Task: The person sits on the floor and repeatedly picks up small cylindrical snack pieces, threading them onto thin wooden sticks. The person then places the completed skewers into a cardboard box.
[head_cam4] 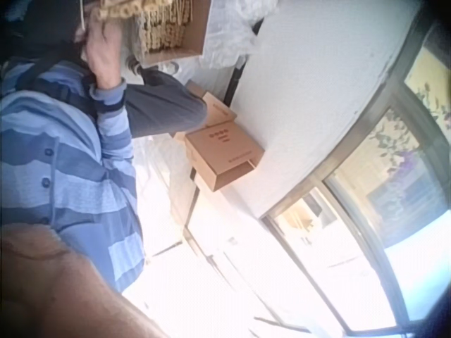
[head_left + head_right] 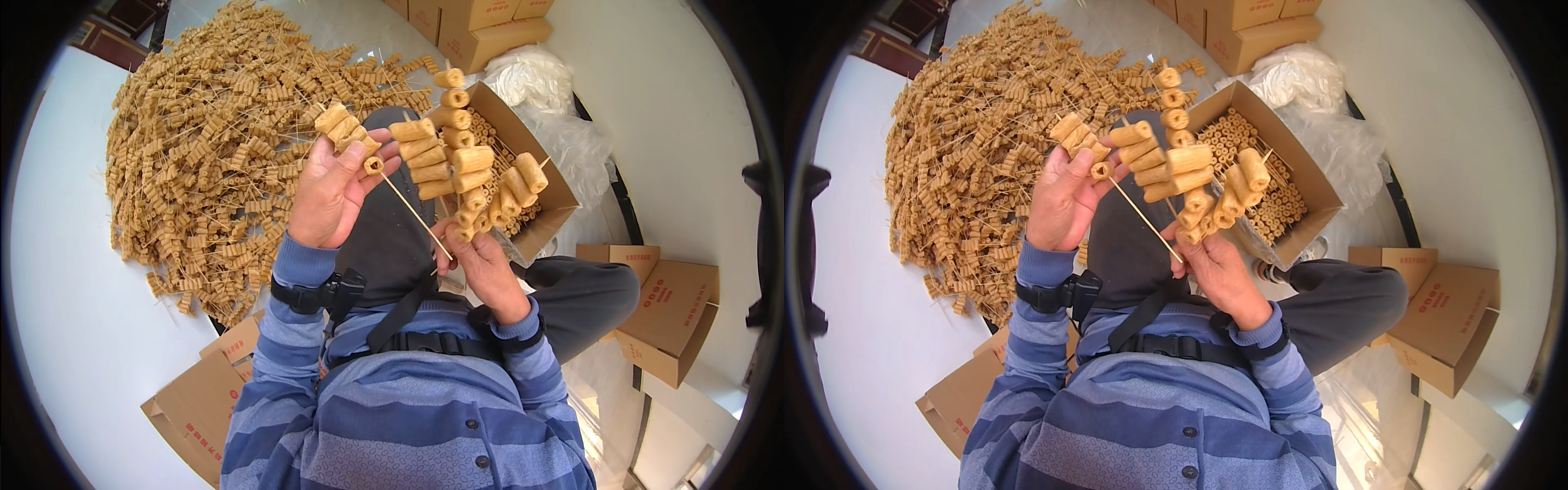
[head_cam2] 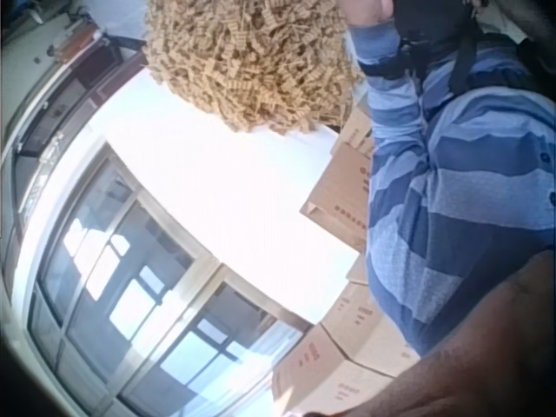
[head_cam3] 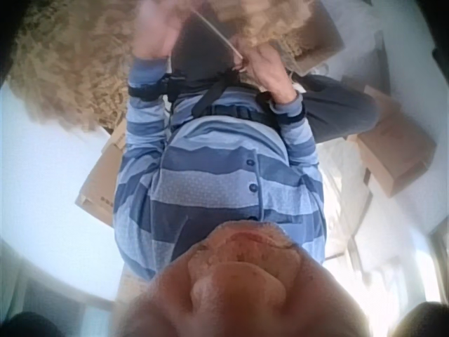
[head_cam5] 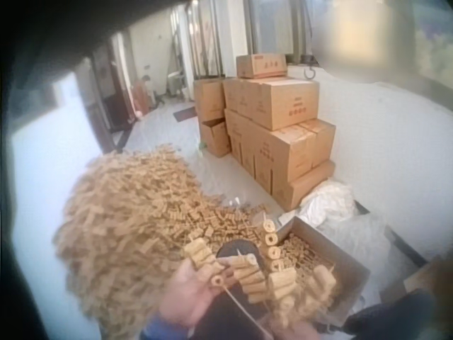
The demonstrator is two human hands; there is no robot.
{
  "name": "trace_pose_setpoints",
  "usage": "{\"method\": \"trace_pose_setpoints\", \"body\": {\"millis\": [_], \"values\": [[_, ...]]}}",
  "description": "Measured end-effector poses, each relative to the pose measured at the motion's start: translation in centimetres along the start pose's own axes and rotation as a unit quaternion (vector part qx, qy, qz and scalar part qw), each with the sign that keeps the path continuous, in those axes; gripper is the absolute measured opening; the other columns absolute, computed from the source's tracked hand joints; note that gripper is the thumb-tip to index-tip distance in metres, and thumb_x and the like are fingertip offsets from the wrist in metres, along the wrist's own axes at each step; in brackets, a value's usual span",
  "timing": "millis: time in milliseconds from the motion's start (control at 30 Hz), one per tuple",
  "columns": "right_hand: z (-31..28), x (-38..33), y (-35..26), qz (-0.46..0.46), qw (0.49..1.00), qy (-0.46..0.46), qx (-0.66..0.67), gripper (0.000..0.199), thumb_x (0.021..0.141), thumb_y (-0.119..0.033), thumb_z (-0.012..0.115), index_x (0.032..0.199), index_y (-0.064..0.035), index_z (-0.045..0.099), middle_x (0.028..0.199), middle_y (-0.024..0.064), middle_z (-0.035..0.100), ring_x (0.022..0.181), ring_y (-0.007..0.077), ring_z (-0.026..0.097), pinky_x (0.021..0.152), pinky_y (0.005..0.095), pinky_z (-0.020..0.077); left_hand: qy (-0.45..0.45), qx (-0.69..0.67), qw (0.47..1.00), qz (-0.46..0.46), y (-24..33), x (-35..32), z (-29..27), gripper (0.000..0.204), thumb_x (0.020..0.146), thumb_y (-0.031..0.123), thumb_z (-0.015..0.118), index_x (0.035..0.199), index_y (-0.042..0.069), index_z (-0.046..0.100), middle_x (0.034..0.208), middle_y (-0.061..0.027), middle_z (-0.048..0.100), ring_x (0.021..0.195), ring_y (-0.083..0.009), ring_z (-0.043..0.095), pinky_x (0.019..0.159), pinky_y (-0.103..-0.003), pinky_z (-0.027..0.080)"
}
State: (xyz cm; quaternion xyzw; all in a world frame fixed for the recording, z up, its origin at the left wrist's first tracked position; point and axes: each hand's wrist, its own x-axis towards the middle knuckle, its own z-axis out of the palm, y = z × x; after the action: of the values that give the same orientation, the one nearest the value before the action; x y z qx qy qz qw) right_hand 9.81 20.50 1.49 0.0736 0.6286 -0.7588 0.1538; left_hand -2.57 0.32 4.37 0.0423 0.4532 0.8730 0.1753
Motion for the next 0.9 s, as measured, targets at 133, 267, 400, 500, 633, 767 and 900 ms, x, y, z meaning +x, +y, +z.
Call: {"method": "trace_pose_setpoints", "body": {"millis": [133,267,400,500,633,767,900], "values": [[-0.4,0.1,-0.5,0.03,0.999,0.021,0.014,0.038,0.111,-0.034,0.04,0.111,0.0002,0.057,0.066,-0.0013,0.044,0.061,0.0078,0.042,0.059,0.0237,0.0386,-0.031,-0.027,0.999,-0.014,0.2,0.1,-0.8,0.034,0.104,0.013,0.052,0.133,0.0,0.04,0.129,-0.018,0.058,0.118,-0.0306,0.062,0.104,-0.045,0.052],[-0.4,0.2,-1.0,0.019,0.999,0.036,0.036,0.038,0.111,-0.034,0.04,0.109,0.0004,0.056,0.063,-0.0018,0.041,0.058,0.008,0.039,0.056,0.0238,0.0364,-0.033,-0.04,0.998,-0.02,-0.7,0.0,-0.9,0.036,0.103,0.014,0.055,0.135,0.001,0.043,0.131,-0.0166,0.058,0.112,-0.0264,0.063,0.1,-0.043,0.053],[-0.5,0.1,-1.7,0.001,0.998,0.026,0.063,0.036,0.11,-0.036,0.043,0.11,-0.0027,0.058,0.061,-0.0025,0.041,0.057,0.0073,0.04,0.054,0.0235,0.0352,-0.026,0.003,0.999,-0.026,-1.5,-0.1,-0.3,0.044,0.1,0.01,0.06,0.14,0.004,0.042,0.13,-0.0137,0.058,0.109,-0.0211,0.063,0.096,-0.038,0.054],[-0.6,-0.3,-2.4,-0.004,0.997,0.022,0.069,0.035,0.109,-0.036,0.045,0.111,-0.0043,0.059,0.06,-0.0028,0.041,0.055,0.0067,0.04,0.053,0.0233,0.0353,-0.001,0.041,0.999,-0.025,-2.2,-0.4,0.5,0.048,0.1,0.01,0.06,0.144,0.004,0.04,0.13,-0.0121,0.058,0.109,-0.0189,0.062,0.095,-0.035,0.053],[-0.3,-0.3,-2.6,0.007,0.999,0.018,0.042,0.034,0.109,-0.035,0.046,0.112,-0.0044,0.059,0.06,-0.0027,0.042,0.053,0.0061,0.04,0.052,0.0226,0.0355,-0.003,0.009,1.0,-0.026,-2.7,-0.6,0.6,0.049,0.101,0.01,0.059,0.145,0.003,0.039,0.13,-0.0108,0.057,0.116,-0.0196,0.059,0.097,-0.036,0.052],[0.0,0.2,-2.1,0.021,0.996,0.071,0.046,0.034,0.109,-0.034,0.046,0.114,-0.0029,0.059,0.059,-0.0028,0.044,0.052,0.0055,0.041,0.051,0.022,0.0349,-0.027,-0.051,0.997,-0.047,-1.8,-0.8,-0.2,0.037,0.105,0.017,0.051,0.139,0.004,0.043,0.128,-0.0109,0.058,0.115,-0.0219,0.06,0.098,-0.039,0.051],[0.2,0.7,-1.3,0.009,0.996,0.082,0.014,0.037,0.109,-0.033,0.045,0.116,-0.0001,0.06,0.06,-0.0026,0.045,0.054,0.0057,0.042,0.052,0.0221,0.0362,-0.026,-0.106,0.994,-0.027,-2.1,-1.8,1.0,0.036,0.107,0.02,0.043,0.14,0.004,0.043,0.133,-0.0106,0.056,0.129,-0.0277,0.052,0.112,-0.048,0.041]]}}
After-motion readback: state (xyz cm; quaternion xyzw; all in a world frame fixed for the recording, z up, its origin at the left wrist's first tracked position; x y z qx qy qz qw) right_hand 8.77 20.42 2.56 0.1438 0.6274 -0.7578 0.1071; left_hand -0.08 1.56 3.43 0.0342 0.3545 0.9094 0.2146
